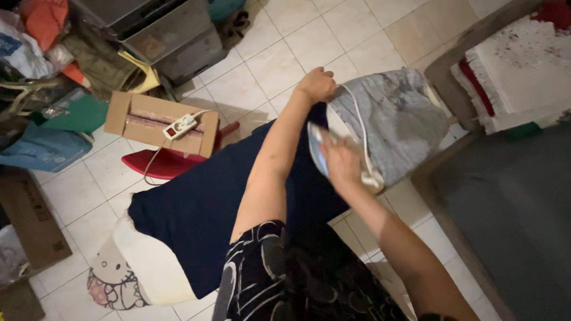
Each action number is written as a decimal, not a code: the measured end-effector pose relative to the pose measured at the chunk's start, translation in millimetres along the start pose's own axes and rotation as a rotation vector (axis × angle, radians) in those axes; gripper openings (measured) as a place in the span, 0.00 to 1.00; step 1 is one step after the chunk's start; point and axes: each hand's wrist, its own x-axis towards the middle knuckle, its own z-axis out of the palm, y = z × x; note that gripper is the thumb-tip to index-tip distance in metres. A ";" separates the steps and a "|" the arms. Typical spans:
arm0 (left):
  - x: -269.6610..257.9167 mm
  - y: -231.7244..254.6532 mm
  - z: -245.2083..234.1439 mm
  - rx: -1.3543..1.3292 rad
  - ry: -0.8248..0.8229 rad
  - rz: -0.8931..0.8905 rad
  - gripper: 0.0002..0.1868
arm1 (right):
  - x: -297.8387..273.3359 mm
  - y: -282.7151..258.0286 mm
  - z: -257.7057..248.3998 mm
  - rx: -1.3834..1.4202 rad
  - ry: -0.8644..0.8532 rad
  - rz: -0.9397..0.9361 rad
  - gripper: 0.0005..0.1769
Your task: The person irons a dark blue dress with gold embroidery on an ironing board, smoothing out the fabric and using an iron to press various sections before folding it.
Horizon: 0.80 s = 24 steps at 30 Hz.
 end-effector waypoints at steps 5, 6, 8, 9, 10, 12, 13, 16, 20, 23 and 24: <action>-63.3 -1.0 -77.8 -0.245 0.329 -0.305 0.07 | 103.6 10.4 22.2 0.143 0.008 0.016 0.19; -87.9 2.7 -100.2 -0.366 0.479 -0.400 0.09 | 118.7 9.6 21.0 0.141 -0.013 0.027 0.19; -144.6 17.5 -140.8 -0.534 0.740 -0.585 0.13 | 142.1 8.8 12.8 0.207 0.035 -0.025 0.19; -177.0 29.0 -156.1 -0.581 0.851 -0.673 0.16 | 144.1 9.6 6.3 0.240 0.059 -0.054 0.19; -211.7 41.1 -167.1 -0.552 0.868 -0.818 0.16 | 140.1 10.0 -1.0 0.257 0.022 -0.060 0.20; -294.4 73.3 -173.1 -0.544 0.891 -1.091 0.17 | 115.6 15.1 -17.1 0.288 -0.058 -0.073 0.22; -331.4 86.5 -168.0 -0.399 0.819 -1.291 0.16 | 92.4 21.3 -26.3 0.300 -0.138 -0.119 0.25; -454.2 142.1 -138.4 -0.210 0.766 -1.804 0.26 | 5.2 33.1 -52.8 0.408 -0.355 -0.205 0.29; -570.8 203.5 -105.5 0.061 0.560 -2.109 0.37 | -85.8 43.7 -74.2 -0.090 -0.640 -0.351 0.28; -591.1 211.1 -93.3 -0.112 0.446 -2.186 0.40 | -87.5 50.4 -62.3 0.006 -0.279 -0.540 0.28; -588.2 203.7 -88.7 -0.206 0.431 -2.173 0.40 | -68.8 47.8 -55.3 -0.057 -0.249 -0.524 0.30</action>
